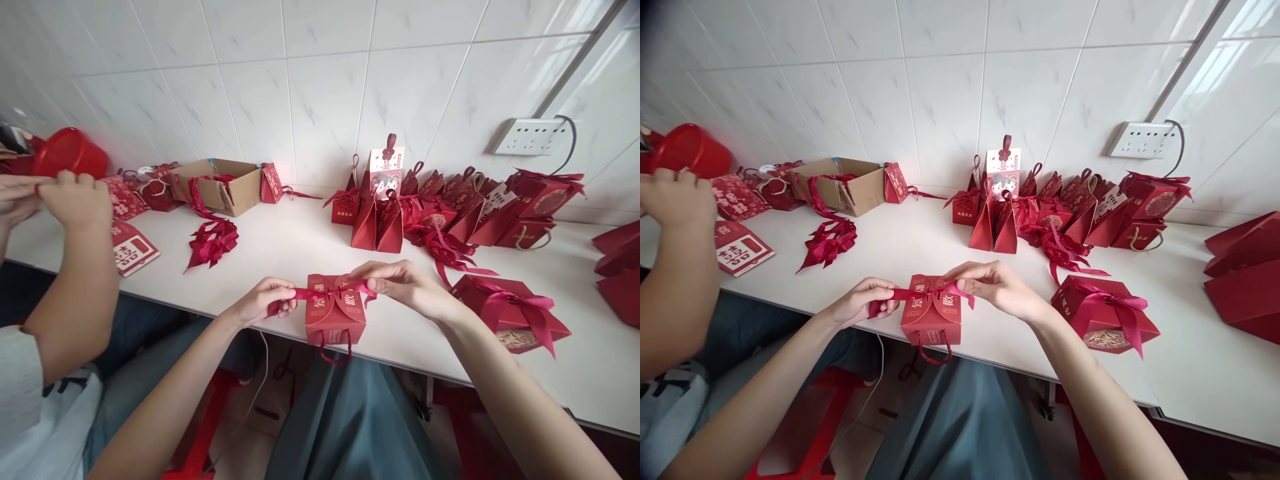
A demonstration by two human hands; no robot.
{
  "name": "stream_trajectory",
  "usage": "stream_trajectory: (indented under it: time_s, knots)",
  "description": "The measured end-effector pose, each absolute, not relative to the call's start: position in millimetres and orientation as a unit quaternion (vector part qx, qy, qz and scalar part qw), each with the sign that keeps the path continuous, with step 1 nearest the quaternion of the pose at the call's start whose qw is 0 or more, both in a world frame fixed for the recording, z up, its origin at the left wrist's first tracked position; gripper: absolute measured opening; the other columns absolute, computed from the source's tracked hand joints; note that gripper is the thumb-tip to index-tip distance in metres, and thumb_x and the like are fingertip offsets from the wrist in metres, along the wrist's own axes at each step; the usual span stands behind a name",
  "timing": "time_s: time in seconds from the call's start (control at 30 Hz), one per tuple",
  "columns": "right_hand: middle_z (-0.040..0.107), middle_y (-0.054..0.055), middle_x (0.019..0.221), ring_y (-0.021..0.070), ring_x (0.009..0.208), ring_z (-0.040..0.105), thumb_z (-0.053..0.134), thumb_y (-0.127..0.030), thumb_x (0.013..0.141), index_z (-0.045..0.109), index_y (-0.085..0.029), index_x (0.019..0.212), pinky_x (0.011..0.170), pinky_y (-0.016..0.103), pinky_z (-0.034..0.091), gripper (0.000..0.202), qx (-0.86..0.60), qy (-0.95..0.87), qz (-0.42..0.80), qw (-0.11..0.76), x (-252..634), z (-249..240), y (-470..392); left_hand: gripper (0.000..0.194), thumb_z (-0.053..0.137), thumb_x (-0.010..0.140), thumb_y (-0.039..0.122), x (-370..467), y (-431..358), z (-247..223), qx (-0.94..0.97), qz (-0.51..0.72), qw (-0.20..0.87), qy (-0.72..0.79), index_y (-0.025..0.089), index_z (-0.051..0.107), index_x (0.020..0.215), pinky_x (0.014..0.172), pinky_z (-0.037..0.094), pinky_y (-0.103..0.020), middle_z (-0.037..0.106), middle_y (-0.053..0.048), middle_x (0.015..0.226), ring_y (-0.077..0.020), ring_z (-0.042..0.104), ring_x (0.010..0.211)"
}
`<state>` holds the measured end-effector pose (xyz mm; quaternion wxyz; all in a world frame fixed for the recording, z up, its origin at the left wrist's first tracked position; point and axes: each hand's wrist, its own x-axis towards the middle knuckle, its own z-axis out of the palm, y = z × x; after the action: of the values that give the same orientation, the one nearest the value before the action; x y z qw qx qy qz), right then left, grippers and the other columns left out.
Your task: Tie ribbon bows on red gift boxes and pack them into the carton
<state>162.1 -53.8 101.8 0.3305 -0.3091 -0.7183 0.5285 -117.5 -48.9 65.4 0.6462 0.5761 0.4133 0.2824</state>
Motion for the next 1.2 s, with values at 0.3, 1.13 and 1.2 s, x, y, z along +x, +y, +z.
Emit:
stream_trajectory:
  time_s: [0.3, 1.13, 1.2]
  knots:
    - [0.07, 0.006, 0.086, 0.0174, 0.076, 0.064, 0.058, -0.039, 0.084, 0.072, -0.014, 0.086, 0.069, 0.028, 0.048, 0.029, -0.326, -0.746, 0.448, 0.37, 119, 94, -48, 0.024, 0.052, 0.08, 0.035, -104, -59, 111, 0.695, 0.207, 0.501, 0.473, 0.015, 0.057, 0.069, 0.048, 0.028, -0.021, 0.04, 0.004, 0.057, -0.0074, 0.034, 0.051]
    - [0.065, 0.003, 0.078, 0.0158, 0.073, 0.06, 0.051, -0.033, 0.086, 0.062, -0.018, 0.082, 0.072, 0.029, 0.046, 0.019, -0.372, -0.71, 0.413, 0.433, 111, 71, -49, 0.027, 0.047, 0.085, 0.043, -96, -72, 141, 0.799, 0.133, 0.214, 0.546, 0.021, 0.063, 0.079, 0.053, 0.033, -0.02, 0.056, 0.003, 0.067, -0.0116, 0.046, 0.057]
    - [0.065, 0.003, 0.079, 0.0163, 0.075, 0.06, 0.049, -0.031, 0.087, 0.062, -0.019, 0.082, 0.073, 0.03, 0.046, 0.018, -0.374, -0.728, 0.382, 0.429, 112, 71, -50, 0.03, 0.051, 0.082, 0.048, -97, -71, 141, 0.798, 0.131, 0.221, 0.545, 0.022, 0.065, 0.083, 0.053, 0.033, -0.021, 0.057, 0.002, 0.07, -0.0126, 0.048, 0.059]
